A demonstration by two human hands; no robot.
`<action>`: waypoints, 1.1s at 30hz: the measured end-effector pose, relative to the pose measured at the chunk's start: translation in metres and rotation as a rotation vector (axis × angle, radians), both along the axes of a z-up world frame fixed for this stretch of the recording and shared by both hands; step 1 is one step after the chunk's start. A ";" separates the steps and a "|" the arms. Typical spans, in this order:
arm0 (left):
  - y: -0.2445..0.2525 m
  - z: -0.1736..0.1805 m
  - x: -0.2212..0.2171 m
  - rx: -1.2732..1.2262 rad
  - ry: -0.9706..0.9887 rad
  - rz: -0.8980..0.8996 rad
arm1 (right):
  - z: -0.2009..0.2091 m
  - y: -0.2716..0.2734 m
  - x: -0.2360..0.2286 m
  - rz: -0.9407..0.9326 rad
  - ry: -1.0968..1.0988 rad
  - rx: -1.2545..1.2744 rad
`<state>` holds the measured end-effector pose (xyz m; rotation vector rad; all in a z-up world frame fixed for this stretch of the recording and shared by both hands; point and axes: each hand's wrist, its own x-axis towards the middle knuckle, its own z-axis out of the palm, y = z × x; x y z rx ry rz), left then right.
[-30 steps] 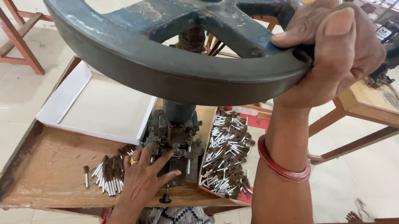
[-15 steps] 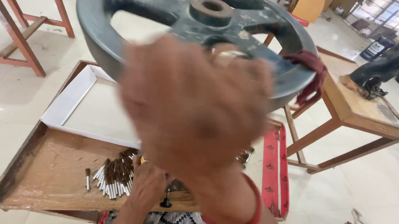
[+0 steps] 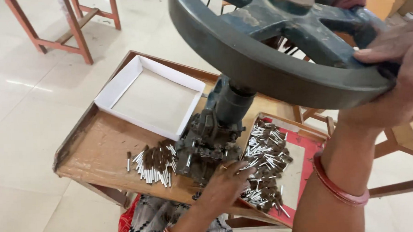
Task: The person operates a manual flywheel press at a workbench. They hold the large wheel with one hand, place a small metal pin component into the press die with the other hand, then push the wheel down to press the part, releasing the finished piece onto the table beside the machine and repeating the cycle.
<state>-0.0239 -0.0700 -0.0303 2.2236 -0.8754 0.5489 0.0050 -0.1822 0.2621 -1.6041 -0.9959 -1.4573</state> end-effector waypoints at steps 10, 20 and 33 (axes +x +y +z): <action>0.203 -0.021 0.024 0.072 0.299 0.748 | -0.007 -0.030 0.020 0.069 -0.026 0.038; 0.211 0.003 0.039 0.562 0.517 0.700 | 0.014 -0.051 0.026 0.070 -0.087 0.020; 0.054 -0.014 0.043 0.020 0.041 0.332 | 0.016 -0.042 0.019 0.168 -0.107 0.050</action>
